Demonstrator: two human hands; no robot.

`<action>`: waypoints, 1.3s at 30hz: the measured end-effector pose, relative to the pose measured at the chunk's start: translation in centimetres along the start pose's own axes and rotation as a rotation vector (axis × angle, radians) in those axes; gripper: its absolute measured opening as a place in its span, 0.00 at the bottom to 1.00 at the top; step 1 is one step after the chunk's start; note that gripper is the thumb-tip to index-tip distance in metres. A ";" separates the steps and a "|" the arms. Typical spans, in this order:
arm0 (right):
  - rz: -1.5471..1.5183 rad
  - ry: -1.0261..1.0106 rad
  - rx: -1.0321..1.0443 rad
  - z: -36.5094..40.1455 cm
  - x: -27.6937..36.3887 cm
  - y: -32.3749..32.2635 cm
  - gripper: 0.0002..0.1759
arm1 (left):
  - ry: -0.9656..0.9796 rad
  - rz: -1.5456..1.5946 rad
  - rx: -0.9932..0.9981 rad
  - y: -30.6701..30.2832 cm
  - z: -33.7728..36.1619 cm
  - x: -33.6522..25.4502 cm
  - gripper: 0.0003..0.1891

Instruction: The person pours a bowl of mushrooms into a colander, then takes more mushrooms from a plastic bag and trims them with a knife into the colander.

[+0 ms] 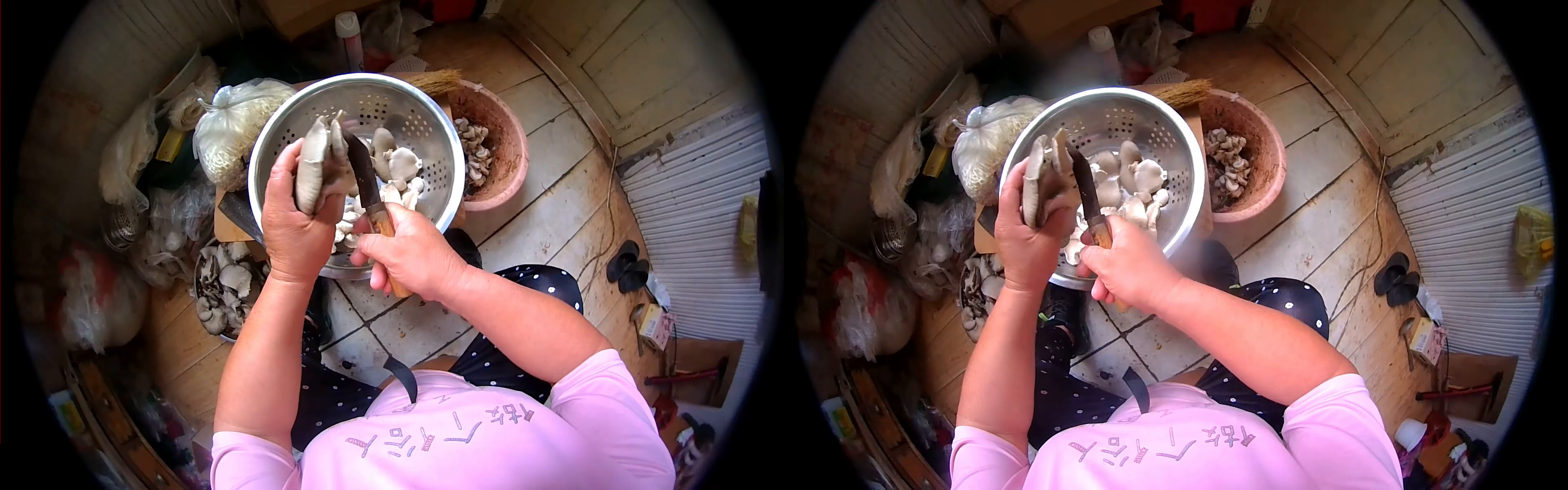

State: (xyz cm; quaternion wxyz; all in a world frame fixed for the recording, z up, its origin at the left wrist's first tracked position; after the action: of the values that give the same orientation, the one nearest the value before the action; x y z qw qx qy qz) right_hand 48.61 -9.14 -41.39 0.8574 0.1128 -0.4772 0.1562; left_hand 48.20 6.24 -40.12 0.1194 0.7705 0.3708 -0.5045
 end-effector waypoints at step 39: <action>-0.192 -0.236 -0.272 -1.1 2.0 -3.3 0.18 | -0.630 0.340 0.233 -1.0 -1.3 1.1 0.39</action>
State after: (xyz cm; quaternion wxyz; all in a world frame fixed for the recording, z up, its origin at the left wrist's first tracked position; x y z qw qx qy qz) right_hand 51.65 -11.53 -40.42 0.8139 0.0586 -0.5780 -0.0065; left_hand 48.69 8.17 -40.27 0.2210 0.6365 0.1227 -0.7287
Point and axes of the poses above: each hand's wrist, its own z-axis away from the middle knuckle, its own y-axis out of the palm, x = y × z, the point moved 5 cm from there along -z, towards the middle knuckle, and after that the axes turned 15 degrees about -x, right-handed, at the moved point
